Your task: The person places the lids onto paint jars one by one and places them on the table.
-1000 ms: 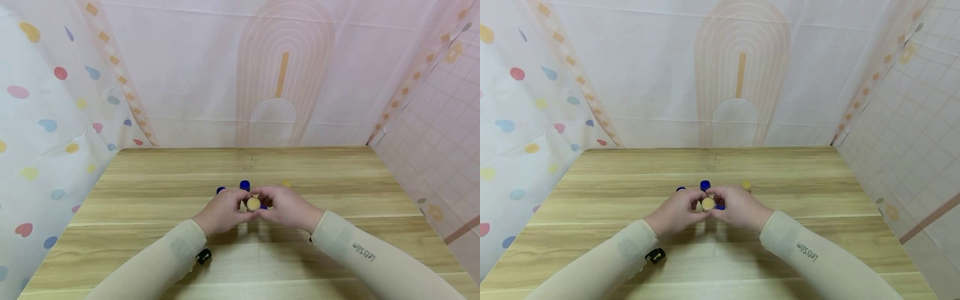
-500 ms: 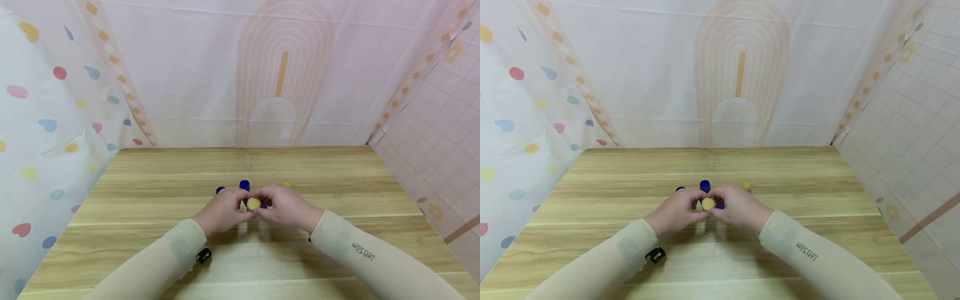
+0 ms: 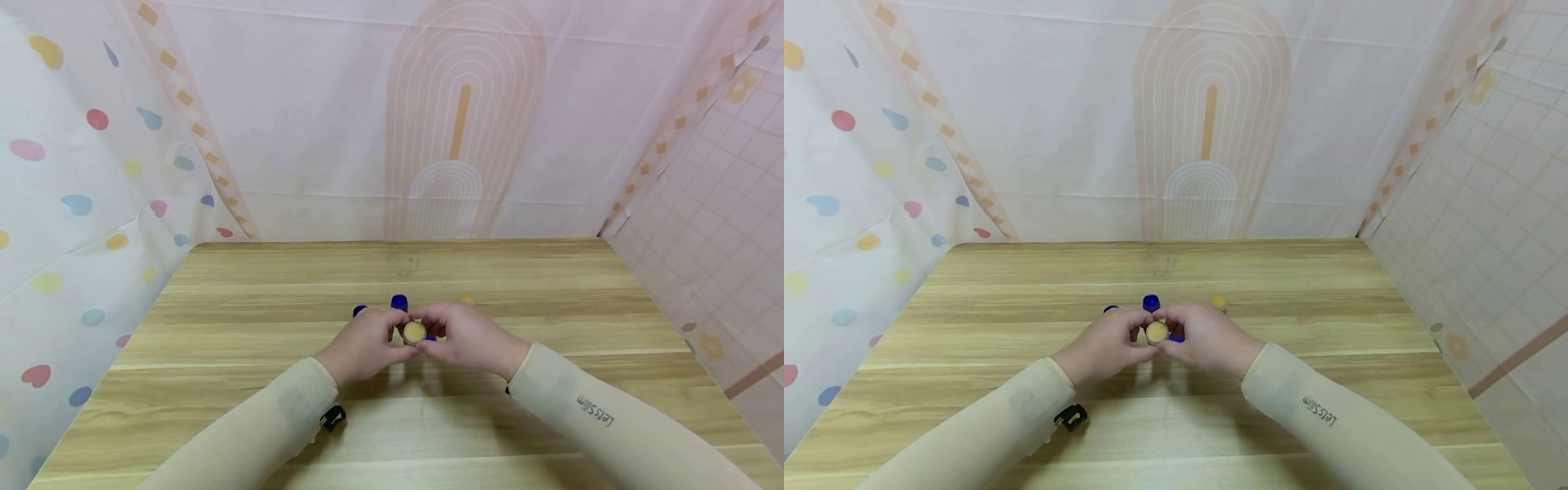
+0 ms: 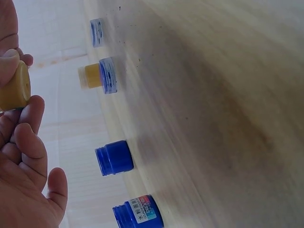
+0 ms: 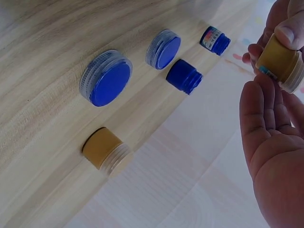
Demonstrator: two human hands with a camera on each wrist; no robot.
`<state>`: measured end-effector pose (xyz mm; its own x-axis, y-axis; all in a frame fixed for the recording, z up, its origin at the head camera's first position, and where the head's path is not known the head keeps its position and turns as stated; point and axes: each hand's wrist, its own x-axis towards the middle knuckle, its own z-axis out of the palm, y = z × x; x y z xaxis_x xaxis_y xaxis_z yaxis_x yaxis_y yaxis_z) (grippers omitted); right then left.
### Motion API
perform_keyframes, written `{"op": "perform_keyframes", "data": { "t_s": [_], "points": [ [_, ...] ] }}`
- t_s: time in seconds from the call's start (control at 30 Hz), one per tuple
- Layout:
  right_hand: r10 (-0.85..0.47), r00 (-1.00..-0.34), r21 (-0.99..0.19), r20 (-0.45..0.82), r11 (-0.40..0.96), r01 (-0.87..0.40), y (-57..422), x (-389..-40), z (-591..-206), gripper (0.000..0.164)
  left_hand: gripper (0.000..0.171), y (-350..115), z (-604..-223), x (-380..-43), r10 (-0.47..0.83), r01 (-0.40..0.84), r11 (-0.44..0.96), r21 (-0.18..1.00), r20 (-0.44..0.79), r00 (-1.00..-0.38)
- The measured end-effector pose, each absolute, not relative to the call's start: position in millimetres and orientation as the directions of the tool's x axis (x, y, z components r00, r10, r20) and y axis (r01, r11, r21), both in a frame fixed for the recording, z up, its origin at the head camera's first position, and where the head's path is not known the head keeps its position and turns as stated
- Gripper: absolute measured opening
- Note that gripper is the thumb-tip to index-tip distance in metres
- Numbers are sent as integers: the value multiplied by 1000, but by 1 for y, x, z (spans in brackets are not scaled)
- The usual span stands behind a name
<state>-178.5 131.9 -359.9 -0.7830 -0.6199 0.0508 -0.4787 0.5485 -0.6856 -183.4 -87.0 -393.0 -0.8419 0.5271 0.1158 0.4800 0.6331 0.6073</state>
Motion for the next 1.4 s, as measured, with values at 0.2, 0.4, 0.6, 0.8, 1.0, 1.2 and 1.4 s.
{"op": "perform_keyframes", "data": {
  "t_s": [0.2,0.4,0.6,0.8,1.0,1.2,1.4],
  "points": [
    [-627,-776,-691,69,531,-491,132,-178,-360,34,19,-87,-392,-183,522,479,635,606,119,-844],
    [-599,-798,-689,69,549,-472,131,-177,-362,32,18,-87,-392,-182,521,474,643,601,111,-846],
    [-596,-800,-685,64,557,-470,131,-176,-362,33,18,-87,-393,-182,526,482,637,601,118,-842],
    [-613,-789,-693,49,548,-468,132,-177,-359,38,18,-87,-392,-182,527,482,629,610,122,-841],
    [-624,-779,-697,58,534,-480,132,-178,-359,36,18,-87,-391,-182,521,474,629,617,119,-846],
    [-622,-780,-687,73,535,-491,133,-177,-360,33,19,-87,-390,-182,521,477,627,616,122,-844],
    [-594,-803,-697,58,552,-459,131,-176,-362,31,17,-87,-392,-182,525,475,640,604,109,-844]
  ]
}}
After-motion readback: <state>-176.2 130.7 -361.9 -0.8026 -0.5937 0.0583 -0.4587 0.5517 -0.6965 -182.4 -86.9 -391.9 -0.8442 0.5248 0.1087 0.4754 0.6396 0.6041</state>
